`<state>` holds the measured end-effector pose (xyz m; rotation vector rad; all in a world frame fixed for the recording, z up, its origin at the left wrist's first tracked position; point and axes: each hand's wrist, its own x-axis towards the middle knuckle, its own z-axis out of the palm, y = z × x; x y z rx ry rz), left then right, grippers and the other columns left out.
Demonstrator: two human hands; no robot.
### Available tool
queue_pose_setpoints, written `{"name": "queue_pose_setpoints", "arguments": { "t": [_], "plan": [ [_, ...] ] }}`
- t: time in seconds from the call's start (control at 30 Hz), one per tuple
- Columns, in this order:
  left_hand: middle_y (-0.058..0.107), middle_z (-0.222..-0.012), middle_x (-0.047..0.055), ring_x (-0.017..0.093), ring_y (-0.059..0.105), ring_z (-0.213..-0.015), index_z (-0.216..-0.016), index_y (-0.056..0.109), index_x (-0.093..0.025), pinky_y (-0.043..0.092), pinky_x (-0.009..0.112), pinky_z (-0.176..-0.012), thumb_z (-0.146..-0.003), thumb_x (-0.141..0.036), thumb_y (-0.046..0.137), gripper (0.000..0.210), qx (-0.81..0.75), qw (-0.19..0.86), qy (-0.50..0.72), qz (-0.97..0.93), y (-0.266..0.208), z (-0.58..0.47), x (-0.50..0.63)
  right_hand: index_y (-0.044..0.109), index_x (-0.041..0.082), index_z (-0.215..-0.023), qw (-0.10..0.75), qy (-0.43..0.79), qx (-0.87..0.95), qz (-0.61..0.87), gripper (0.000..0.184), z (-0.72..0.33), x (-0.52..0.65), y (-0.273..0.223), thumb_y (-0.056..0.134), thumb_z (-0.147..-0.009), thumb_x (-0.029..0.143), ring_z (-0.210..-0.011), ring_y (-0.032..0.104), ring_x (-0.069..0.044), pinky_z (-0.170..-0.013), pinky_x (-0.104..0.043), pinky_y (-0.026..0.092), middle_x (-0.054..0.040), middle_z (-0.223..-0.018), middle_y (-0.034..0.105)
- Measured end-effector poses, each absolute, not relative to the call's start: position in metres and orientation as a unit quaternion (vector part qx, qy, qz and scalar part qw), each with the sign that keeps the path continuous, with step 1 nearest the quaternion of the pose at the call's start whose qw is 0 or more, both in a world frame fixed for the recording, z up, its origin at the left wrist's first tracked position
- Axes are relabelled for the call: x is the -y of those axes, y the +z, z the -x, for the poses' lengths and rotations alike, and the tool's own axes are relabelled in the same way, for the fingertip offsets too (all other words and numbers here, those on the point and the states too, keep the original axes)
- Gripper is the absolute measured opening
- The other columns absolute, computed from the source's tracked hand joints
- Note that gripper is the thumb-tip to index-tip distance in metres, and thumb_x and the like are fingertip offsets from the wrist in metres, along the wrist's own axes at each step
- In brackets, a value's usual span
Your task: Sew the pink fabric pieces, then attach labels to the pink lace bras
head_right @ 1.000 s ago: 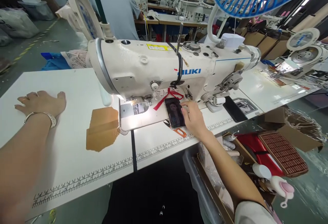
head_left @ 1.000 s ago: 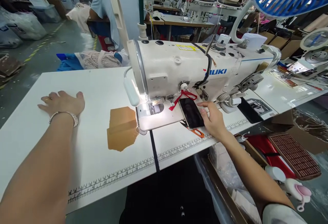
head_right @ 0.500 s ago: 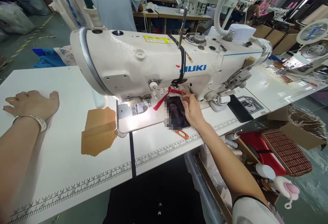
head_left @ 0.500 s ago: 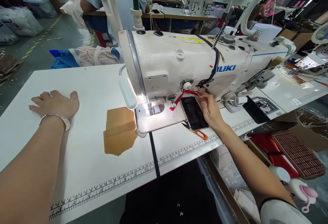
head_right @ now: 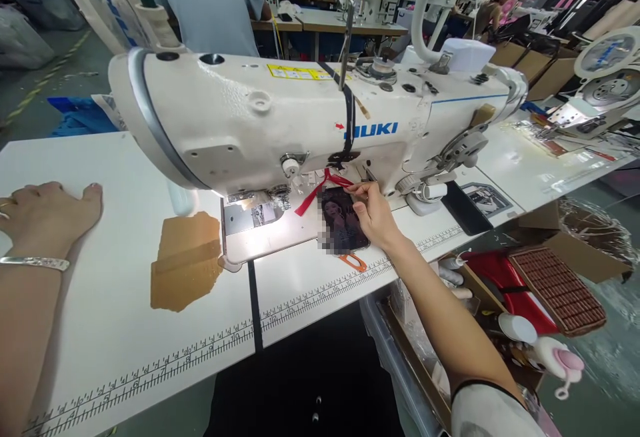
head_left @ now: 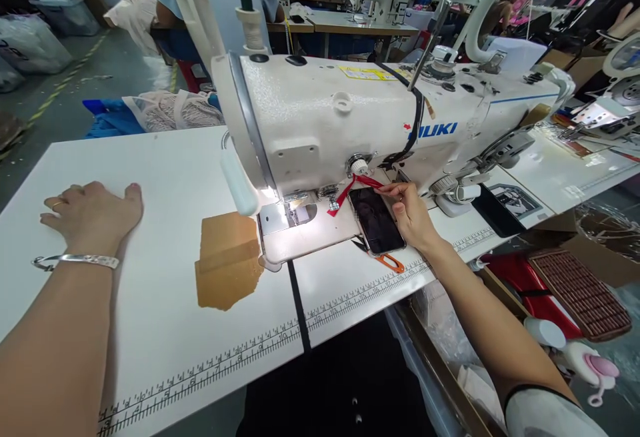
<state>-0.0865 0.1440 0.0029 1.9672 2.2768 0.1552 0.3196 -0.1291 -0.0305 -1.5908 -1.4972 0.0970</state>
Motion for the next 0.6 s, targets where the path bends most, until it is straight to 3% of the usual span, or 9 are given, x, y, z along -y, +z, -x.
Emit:
{"name": "queue_pose_setpoints", "arguments": {
  "t": [0.07,0.23,0.6],
  "plan": [
    [0.025,-0.154,0.034,0.046,0.017,-0.145,-0.145,0.028,0.014,0.015,0.060,-0.117,-0.093,-0.041,0.026,0.076,-0.777,0.073,0.055,-0.623,0.012,0.078,-0.135,0.039,0.026,-0.100,0.465,0.040,0.609,0.641,0.054,-0.319,0.129,-0.031,0.030,-0.090,0.078,-0.108,0.067,-0.028,-0.096,-0.049,0.052,-0.0165,-0.114,0.065],
    [0.024,-0.154,0.035,0.046,0.017,-0.146,-0.145,0.028,0.016,0.016,0.060,-0.117,-0.094,-0.039,0.028,0.075,-0.774,0.073,0.066,-0.626,0.018,0.073,-0.130,0.040,0.026,-0.099,0.494,0.001,0.595,0.634,0.047,-0.316,0.132,-0.031,0.032,-0.093,0.072,-0.108,0.067,-0.028,-0.094,-0.048,0.052,-0.0160,-0.114,0.066],
    [0.024,-0.154,0.037,0.048,0.017,-0.146,-0.144,0.029,0.017,0.015,0.062,-0.116,-0.093,-0.040,0.029,0.076,-0.769,0.077,0.077,-0.630,0.016,0.074,-0.130,0.051,0.024,-0.092,0.522,-0.076,0.560,0.639,0.039,-0.309,0.141,-0.026,0.037,-0.100,0.059,-0.087,0.071,-0.023,-0.081,-0.040,0.055,-0.0073,-0.090,0.072]
  ]
}}
